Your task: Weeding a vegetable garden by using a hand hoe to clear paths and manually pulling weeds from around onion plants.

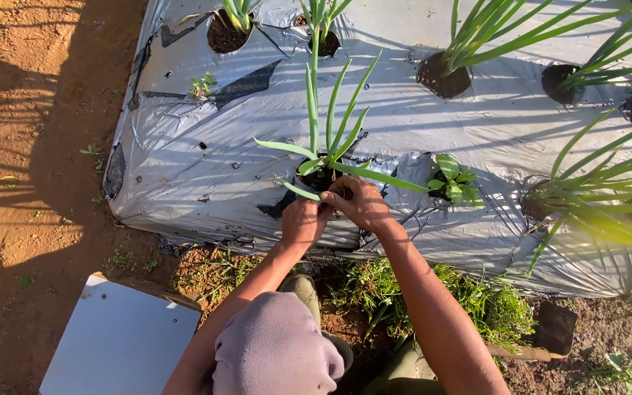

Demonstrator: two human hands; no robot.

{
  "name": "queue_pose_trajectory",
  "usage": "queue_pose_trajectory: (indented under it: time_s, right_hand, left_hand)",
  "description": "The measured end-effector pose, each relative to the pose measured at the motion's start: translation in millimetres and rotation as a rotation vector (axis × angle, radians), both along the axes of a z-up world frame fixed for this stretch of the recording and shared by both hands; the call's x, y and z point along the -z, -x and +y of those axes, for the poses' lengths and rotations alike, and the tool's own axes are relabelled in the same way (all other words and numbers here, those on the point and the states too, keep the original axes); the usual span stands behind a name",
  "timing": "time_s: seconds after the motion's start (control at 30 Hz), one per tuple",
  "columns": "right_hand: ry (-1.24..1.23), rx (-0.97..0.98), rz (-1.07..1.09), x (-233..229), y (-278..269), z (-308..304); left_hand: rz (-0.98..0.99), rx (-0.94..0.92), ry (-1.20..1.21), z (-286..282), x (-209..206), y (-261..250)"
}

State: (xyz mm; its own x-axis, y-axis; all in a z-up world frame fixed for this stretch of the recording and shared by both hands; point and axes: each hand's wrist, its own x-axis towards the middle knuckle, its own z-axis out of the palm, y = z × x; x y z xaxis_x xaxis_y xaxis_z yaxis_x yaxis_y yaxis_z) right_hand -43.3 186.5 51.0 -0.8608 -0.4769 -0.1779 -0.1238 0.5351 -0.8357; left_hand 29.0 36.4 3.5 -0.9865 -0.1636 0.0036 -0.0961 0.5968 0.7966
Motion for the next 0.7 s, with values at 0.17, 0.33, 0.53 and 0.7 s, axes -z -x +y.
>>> queue_pose_trajectory:
  time_s: [0.17,0.33,0.53,0.7]
  right_hand:
    - [-0.037,-0.087,0.003,-11.4,1.1,13.8]
    - [-0.081,-0.045,0.010,15.8,5.2,34.1]
    - [-0.219,-0.216,0.058,0.4,11.6,86.5]
    - [-0.435,-0.403,0.053,-20.8,8.8,142.2]
  left_hand:
    - [-0.042,0.049,0.035,6.7,20.1,-1.6]
    - [-0.055,0.115,0.007,18.4,-7.5,-3.8]
    - [0.078,0.247,-0.194,30.7,-17.2,-11.7]
    - [0.101,0.394,-0.209,36.1,-13.5,-11.3]
